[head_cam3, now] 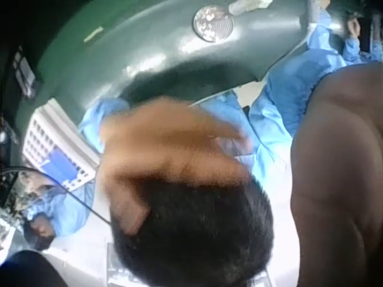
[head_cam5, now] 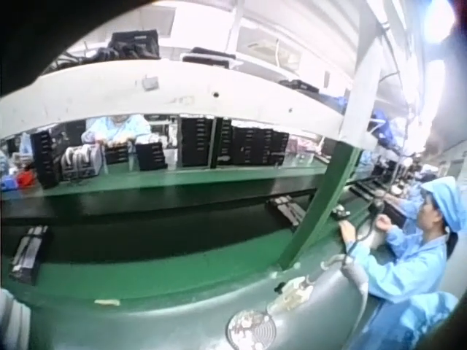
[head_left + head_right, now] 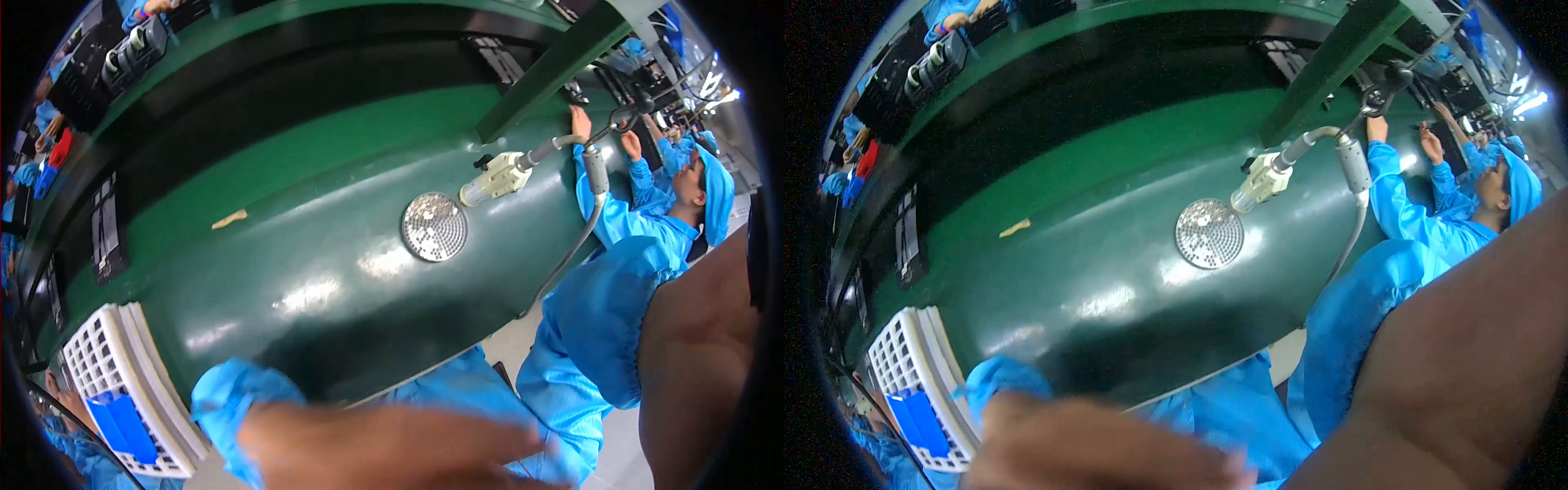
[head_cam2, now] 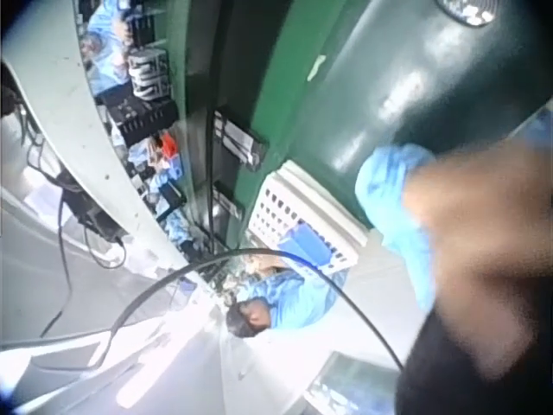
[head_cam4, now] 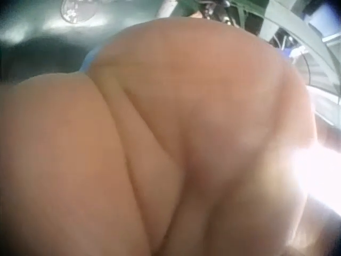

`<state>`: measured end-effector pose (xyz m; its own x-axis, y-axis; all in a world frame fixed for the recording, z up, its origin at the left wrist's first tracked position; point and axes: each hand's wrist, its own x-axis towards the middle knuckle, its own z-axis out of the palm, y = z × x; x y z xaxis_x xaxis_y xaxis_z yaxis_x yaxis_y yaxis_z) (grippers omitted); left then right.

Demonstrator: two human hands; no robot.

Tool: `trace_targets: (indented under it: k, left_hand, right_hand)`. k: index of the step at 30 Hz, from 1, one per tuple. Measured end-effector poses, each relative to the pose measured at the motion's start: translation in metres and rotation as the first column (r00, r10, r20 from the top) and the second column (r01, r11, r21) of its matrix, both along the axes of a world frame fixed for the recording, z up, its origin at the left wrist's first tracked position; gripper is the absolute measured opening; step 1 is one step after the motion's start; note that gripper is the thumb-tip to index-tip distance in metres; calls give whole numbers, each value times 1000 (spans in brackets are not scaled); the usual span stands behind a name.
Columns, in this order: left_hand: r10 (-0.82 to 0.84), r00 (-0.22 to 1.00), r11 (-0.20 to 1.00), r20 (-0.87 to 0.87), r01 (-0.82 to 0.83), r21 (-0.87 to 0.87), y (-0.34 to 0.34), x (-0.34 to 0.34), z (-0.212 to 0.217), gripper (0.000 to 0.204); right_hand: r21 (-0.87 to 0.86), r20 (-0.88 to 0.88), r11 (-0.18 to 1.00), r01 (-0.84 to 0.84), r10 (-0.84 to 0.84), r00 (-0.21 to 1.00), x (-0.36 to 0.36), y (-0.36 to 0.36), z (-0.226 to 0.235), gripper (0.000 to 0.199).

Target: Assembling internal components of an electronic device on a production line.

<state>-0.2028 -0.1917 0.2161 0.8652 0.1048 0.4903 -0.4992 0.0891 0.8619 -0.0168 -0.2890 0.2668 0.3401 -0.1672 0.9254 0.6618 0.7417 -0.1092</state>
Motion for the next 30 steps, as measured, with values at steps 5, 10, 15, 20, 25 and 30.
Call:
trace_targets:
  k: [5, 10, 15, 20, 25, 30]
  left_hand:
    - [34, 999, 997, 2, -34, 74, -17, -11, -1, 59]
    - [49, 995, 995, -91, -40, 95, -15, -23, 6, 55]
    - [90, 987, 990, -136, -74, 122, -22, -37, 0, 51]
    - [102, 987, 983, -125, -80, 168, -13, -46, -22, 47]
    - [135, 976, 977, -173, -102, 187, -10, -62, -22, 43]
    - [141, 969, 974, -204, -99, 202, 1, -69, -34, 40]
  right_hand:
    - [27, 66, 999, -18, 16, 998, 8, -5, -2, 69]
    - [-1, 37, 1000, -13, 13, 999, 13, -2, -1, 69]
    - [-22, 56, 999, -35, 36, 998, 15, -6, -3, 69]
    - [-21, 128, 1000, -20, 22, 992, 17, -7, -7, 69]
    - [-51, 142, 998, -30, 36, 989, 17, -7, -2, 69]
    - [-83, 173, 996, -12, 26, 985, 23, -6, -7, 69]
